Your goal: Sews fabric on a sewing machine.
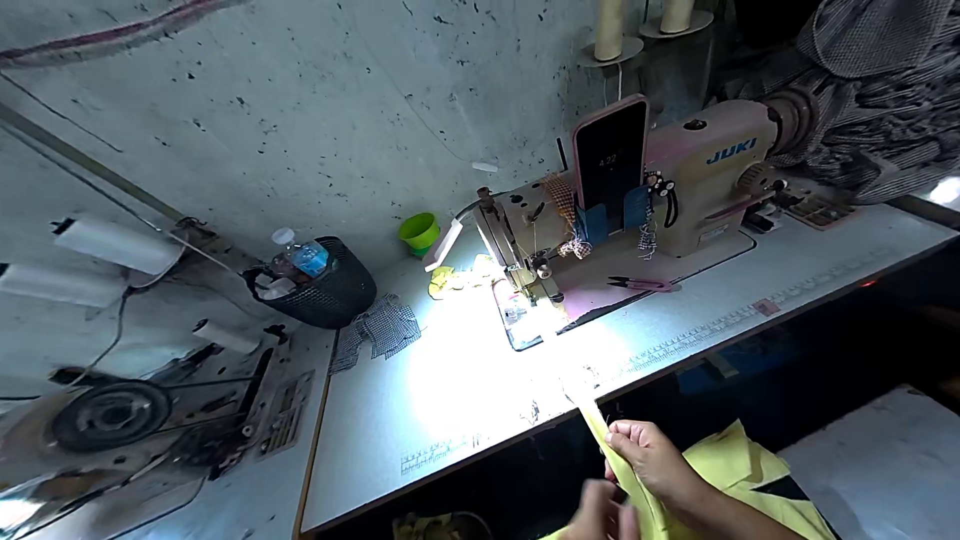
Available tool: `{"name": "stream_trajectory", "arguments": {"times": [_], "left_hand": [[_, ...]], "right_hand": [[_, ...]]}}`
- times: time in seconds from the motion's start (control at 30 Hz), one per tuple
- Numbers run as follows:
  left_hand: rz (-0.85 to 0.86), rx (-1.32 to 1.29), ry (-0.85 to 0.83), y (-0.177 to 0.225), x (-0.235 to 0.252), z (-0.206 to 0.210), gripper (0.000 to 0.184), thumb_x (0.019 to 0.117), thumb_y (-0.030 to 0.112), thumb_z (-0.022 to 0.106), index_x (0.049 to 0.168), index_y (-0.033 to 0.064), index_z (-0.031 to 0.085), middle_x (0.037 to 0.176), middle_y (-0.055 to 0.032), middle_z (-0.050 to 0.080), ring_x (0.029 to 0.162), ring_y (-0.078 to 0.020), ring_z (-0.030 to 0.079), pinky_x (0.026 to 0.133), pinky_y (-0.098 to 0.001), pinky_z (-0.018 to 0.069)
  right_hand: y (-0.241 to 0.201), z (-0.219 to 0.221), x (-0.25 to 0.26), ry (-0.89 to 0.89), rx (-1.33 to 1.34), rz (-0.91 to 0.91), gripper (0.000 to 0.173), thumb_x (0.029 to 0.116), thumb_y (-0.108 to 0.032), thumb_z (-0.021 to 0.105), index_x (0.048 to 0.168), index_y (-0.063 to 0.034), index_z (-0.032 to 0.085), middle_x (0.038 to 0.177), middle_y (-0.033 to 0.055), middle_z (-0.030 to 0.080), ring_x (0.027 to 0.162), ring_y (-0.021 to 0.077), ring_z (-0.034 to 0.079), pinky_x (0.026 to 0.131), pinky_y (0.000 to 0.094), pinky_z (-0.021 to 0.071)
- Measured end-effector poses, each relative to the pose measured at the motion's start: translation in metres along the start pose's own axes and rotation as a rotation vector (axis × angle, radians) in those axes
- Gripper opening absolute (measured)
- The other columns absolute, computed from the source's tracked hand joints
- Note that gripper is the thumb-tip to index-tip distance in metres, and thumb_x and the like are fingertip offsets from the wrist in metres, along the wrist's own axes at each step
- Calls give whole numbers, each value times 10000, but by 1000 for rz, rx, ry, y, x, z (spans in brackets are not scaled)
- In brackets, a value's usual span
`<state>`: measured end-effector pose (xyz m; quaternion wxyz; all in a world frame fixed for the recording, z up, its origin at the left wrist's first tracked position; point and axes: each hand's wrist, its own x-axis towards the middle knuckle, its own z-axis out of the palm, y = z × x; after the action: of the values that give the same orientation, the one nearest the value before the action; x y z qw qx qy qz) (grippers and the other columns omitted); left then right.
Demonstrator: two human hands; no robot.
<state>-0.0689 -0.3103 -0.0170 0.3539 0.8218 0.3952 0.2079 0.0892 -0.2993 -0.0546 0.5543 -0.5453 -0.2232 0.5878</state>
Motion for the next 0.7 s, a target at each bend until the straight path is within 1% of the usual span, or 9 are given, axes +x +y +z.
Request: {"name": "stream_trajectory", "arguments": {"times": [0.07,0.13,0.23,0.3,0.37,0.47,0.57,0.63,0.7], "left_hand": [[-126,-221,154,-23,24,3,241,999,129,593,1167,-42,613,855,-85,722,710,-161,721,661,-366,628],[-219,-389,156,-43,51,5,254,995,180,635,1158,-14,648,899,-66,738,759,-135,729,708,-332,631],[-243,-497,111,-49,71,11,133,955,134,702,961,8,746,802,-38,740,712,-82,699,704,-276,598],[-219,-481,144,-47,70,18,122,929,94,716,836,23,750,695,-18,709,619,-47,657,625,-241,566],[-240,-517,147,-46,67,22,143,922,71,721,794,11,740,655,-23,689,579,-39,631,594,-226,545],[-293,-603,98,-40,58,21,120,905,39,734,793,-3,732,658,-28,691,586,-42,634,605,-225,550],[-299,-648,55,-30,48,18,83,887,21,741,810,-6,734,665,-31,699,589,-43,646,603,-231,560],[-282,-672,31,-25,44,13,54,874,-2,740,822,-12,738,682,-39,713,611,-51,667,629,-242,578],[-275,-671,-2,-24,43,5,46,875,-5,739,830,-15,738,689,-35,714,617,-48,664,632,-241,573]], "right_hand": [[7,2,-2,8,-35,-28,251,1083,-84,426,905,-17,590,680,55,684,561,137,671,560,291,591],[15,3,-5,34,-110,-101,236,1061,-82,452,891,-28,606,674,37,669,562,121,663,559,290,589],[27,-1,-15,58,-297,-202,180,982,-99,518,860,-44,638,633,-19,582,562,64,584,570,274,521],[30,-8,-26,41,-448,-212,195,976,-124,541,856,-16,651,621,17,533,563,103,522,572,321,457],[26,-18,-34,25,-588,-248,212,983,-121,555,921,28,692,707,111,622,657,203,602,657,419,498],[26,-33,-23,243,-873,-726,202,966,-123,587,1033,-41,759,948,84,763,891,213,739,815,431,602],[16,-46,15,216,-1131,-1253,288,1030,-158,512,1225,-200,720,1265,19,702,1240,169,617,1063,357,474],[6,-48,28,63,-1214,-1436,270,1045,-130,524,1199,-193,737,1295,23,708,1324,186,574,1156,353,394],[1,-48,34,-37,-1228,-1530,239,1027,-89,549,1116,-142,766,1219,31,746,1290,185,610,1160,331,400]]}}
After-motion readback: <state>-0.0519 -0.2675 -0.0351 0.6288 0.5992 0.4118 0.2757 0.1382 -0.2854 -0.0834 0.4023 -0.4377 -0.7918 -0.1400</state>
